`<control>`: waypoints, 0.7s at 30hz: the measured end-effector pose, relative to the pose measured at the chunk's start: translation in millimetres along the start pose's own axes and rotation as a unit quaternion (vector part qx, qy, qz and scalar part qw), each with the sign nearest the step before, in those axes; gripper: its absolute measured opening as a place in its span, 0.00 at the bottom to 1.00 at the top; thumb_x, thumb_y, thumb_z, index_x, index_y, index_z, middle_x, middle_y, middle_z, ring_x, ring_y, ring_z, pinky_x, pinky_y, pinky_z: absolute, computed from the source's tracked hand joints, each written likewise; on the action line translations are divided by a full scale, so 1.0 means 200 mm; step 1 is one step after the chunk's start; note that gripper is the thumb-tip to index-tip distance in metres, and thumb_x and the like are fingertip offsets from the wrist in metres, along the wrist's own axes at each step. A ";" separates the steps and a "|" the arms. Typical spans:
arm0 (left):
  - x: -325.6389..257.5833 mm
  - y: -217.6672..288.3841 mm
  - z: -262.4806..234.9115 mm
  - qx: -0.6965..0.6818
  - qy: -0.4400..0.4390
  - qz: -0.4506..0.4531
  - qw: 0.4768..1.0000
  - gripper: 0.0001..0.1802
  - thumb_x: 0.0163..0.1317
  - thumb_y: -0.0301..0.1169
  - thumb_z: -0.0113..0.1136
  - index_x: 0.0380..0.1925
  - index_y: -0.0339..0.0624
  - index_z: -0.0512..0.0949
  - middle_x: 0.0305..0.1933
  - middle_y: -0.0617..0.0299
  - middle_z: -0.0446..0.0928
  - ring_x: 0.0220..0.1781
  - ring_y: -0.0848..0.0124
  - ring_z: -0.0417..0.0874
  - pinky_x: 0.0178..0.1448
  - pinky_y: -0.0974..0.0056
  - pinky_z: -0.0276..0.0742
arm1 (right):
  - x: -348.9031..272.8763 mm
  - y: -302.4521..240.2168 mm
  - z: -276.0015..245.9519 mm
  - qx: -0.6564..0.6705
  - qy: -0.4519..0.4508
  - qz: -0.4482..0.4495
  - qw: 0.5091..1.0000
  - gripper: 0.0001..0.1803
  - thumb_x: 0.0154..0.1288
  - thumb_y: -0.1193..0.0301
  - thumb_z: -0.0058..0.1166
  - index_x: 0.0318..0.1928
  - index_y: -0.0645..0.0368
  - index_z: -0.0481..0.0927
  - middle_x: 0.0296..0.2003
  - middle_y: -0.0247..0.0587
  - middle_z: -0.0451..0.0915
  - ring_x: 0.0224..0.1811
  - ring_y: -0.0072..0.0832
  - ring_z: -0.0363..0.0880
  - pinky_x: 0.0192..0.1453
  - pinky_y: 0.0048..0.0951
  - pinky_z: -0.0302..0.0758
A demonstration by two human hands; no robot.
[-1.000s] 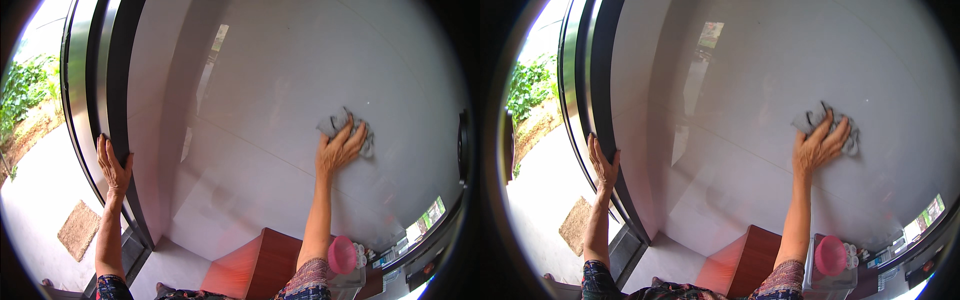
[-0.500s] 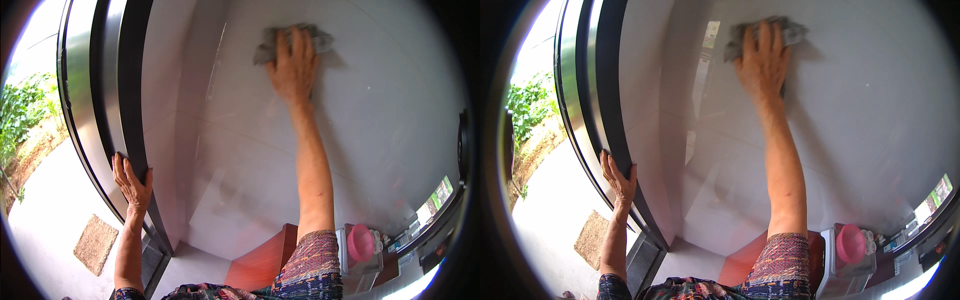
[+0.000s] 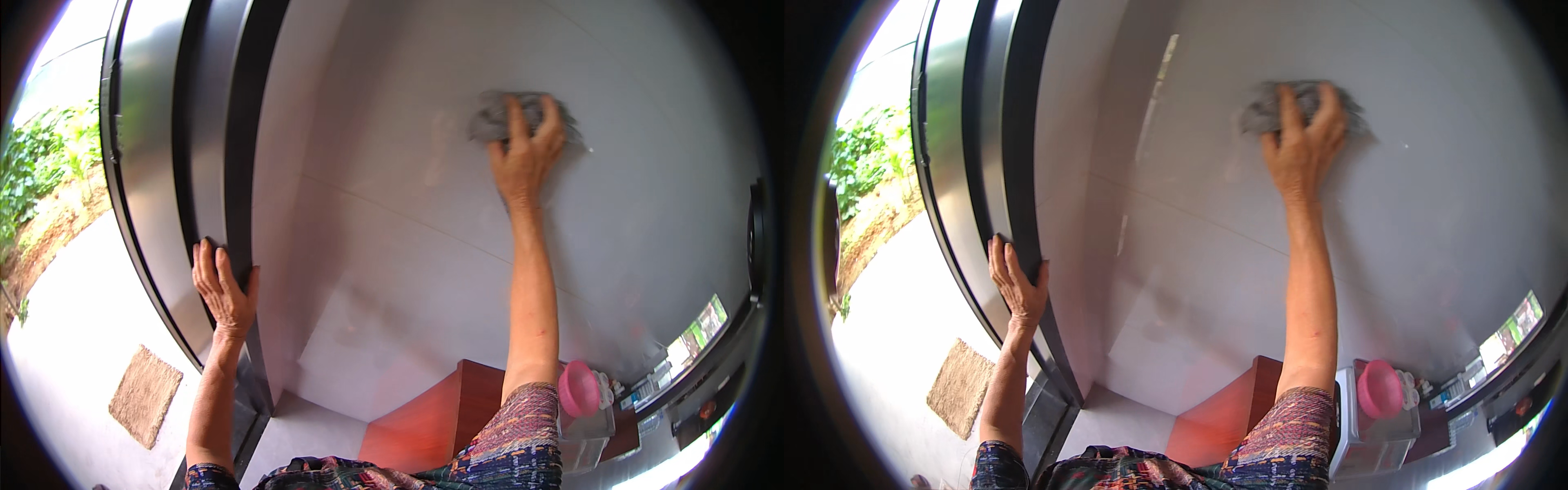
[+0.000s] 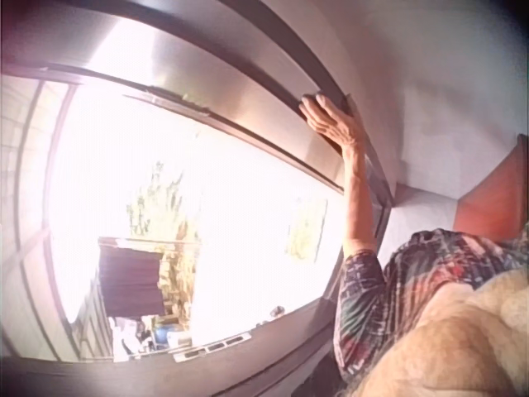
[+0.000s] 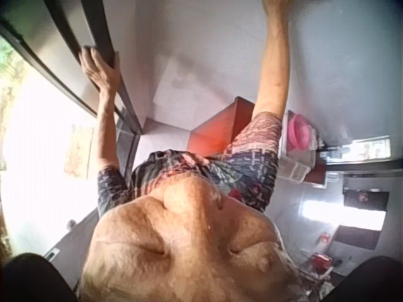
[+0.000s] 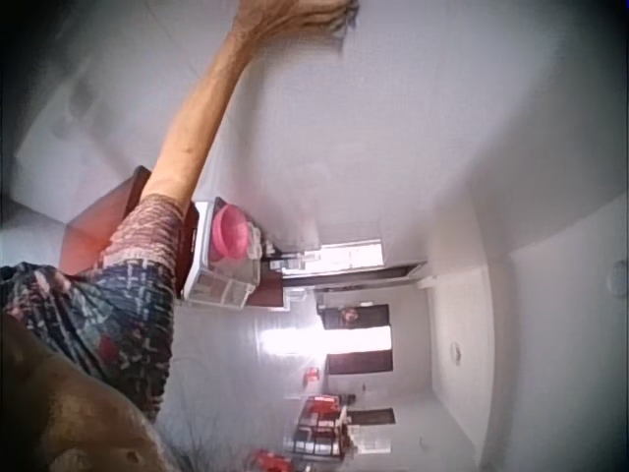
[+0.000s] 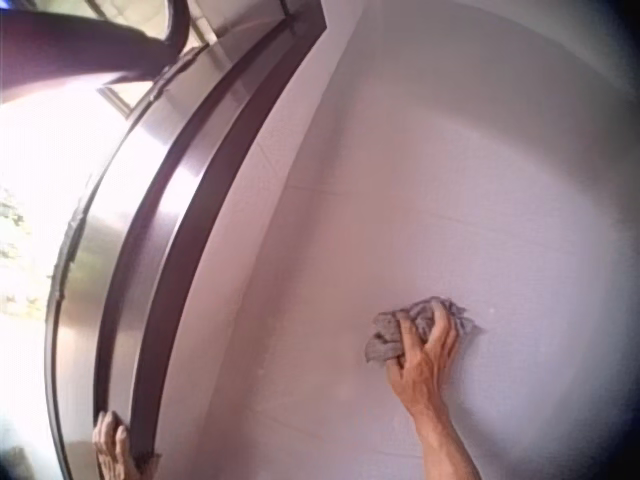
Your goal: The person wipes several small white plastic containers with a white cloth, then wipes a pink plastic basket. Finally, the person wipes the wall and the door frame with a grey cloth.
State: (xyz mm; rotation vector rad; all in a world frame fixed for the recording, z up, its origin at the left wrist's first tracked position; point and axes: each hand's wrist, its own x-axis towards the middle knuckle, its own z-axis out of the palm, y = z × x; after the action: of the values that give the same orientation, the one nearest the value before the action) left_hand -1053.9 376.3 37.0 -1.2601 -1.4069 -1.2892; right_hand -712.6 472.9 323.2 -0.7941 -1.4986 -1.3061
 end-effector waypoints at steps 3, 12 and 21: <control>0.00 0.03 0.02 -0.036 0.003 0.001 0.999 0.45 0.48 0.29 0.68 0.64 0.36 0.53 0.69 0.37 0.51 0.70 0.41 0.53 0.69 0.41 0.52 | 0.08 -0.06 0.04 -0.110 0.033 0.062 0.991 0.29 0.49 0.66 0.62 0.56 0.42 0.75 0.63 0.54 0.56 0.64 0.52 0.56 0.56 0.51 0.61; 0.00 0.02 0.02 -0.032 -0.006 0.013 0.999 0.48 0.50 0.31 0.69 0.65 0.36 0.49 0.69 0.36 0.47 0.71 0.40 0.51 0.70 0.42 0.50 | 0.12 -0.61 0.40 0.124 0.154 0.045 0.979 0.30 0.50 0.78 0.56 0.58 0.49 0.72 0.56 0.51 0.66 0.57 0.47 0.65 0.52 0.51 0.64; 0.00 0.02 0.03 -0.038 -0.008 0.015 0.999 0.52 0.47 0.30 0.71 0.67 0.38 0.46 0.70 0.36 0.44 0.71 0.40 0.50 0.70 0.42 0.50 | 0.03 -1.40 0.53 0.505 0.129 0.267 0.811 0.30 0.58 0.74 0.52 0.63 0.51 0.67 0.59 0.59 0.62 0.62 0.52 0.57 0.65 0.49 0.54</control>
State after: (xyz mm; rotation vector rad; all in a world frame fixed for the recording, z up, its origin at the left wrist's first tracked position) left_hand -1050.0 382.4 37.3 -1.3406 -1.3566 -1.3252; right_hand -996.3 514.9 235.0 -0.2524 -1.3415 -0.0819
